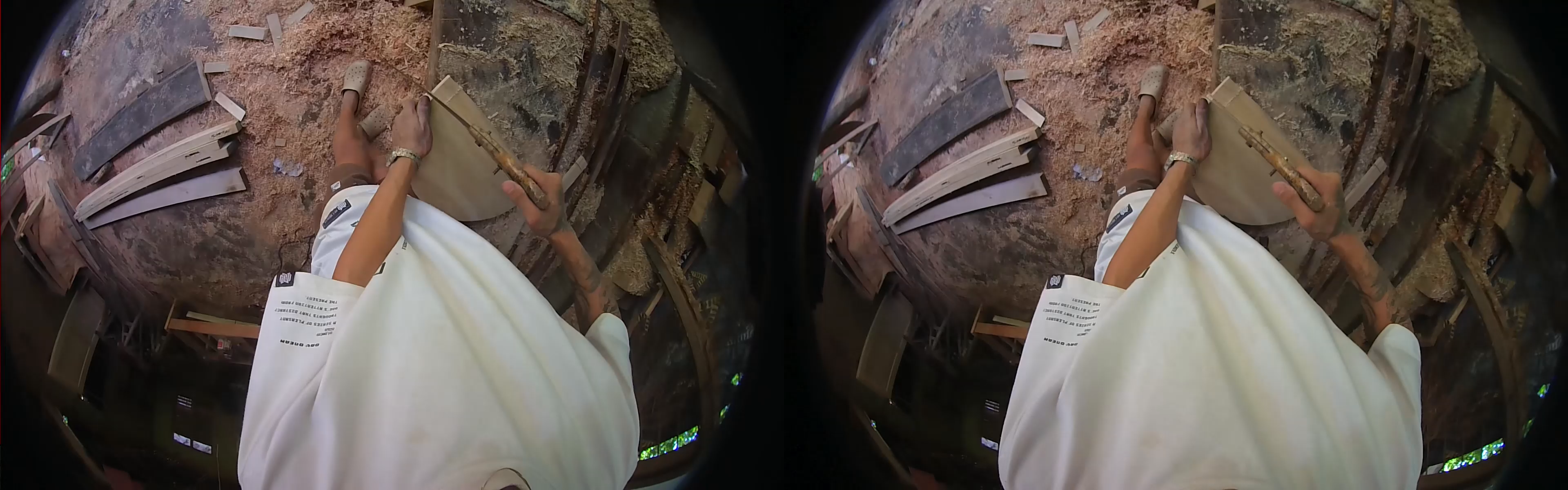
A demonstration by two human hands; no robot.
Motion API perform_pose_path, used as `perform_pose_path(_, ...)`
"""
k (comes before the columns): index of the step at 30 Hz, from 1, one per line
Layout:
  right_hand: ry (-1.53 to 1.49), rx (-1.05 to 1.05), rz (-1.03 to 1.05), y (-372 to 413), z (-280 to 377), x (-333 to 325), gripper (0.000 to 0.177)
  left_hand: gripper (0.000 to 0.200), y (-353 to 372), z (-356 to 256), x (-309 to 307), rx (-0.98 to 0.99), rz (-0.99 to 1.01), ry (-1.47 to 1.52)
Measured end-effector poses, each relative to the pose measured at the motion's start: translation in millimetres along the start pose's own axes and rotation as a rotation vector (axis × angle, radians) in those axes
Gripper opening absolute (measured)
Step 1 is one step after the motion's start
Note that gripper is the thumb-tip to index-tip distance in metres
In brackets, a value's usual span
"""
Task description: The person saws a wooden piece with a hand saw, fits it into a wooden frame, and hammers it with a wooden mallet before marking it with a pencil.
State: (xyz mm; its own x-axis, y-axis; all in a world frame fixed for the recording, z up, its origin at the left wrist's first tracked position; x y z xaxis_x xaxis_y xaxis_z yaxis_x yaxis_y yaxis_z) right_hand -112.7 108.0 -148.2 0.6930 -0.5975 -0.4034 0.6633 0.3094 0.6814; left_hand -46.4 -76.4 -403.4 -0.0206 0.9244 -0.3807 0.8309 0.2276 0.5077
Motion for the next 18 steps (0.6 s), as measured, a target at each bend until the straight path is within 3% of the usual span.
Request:
perform_pose_path(5, -0.028, -0.052, -0.010, 3.8, -11.4, -7.1, 0.029, 0.060, -7.7, 5.2, -0.7, 0.056, 0.008, 0.111)
perform_pose_path(8, -0.031, -0.031, -0.001, 4.6, -19.3, -10.7, 0.030, 0.073, -3.0, -16.9, -9.7, 0.163, 0.100, 0.074)
perform_pose_path(11, -0.049, -0.050, -0.011, 0.8, -16.1, -15.2, 0.029, 0.091, -6.2, -22.8, -14.6, 0.000, 0.229, 0.068)
perform_pose_path(18, 0.065, -0.033, 0.077, 60.0, 29.5, -49.5, 0.020, 0.094, -9.3, -5.3, -5.1, 0.021, 0.201, 0.090)
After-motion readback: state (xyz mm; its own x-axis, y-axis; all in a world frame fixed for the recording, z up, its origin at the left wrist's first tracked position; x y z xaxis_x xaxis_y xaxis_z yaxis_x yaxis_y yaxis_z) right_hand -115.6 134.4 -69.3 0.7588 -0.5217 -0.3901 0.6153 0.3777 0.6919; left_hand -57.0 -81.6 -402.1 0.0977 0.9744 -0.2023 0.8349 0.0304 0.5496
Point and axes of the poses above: each hand's wrist, its own y-axis away from the middle knuckle, its own x-axis out of the palm, z = x × y, the point moved 6 cm from there along -y, towards the middle knuckle, and after that the axes turned 10 degrees about x, right-handed, at the moved point
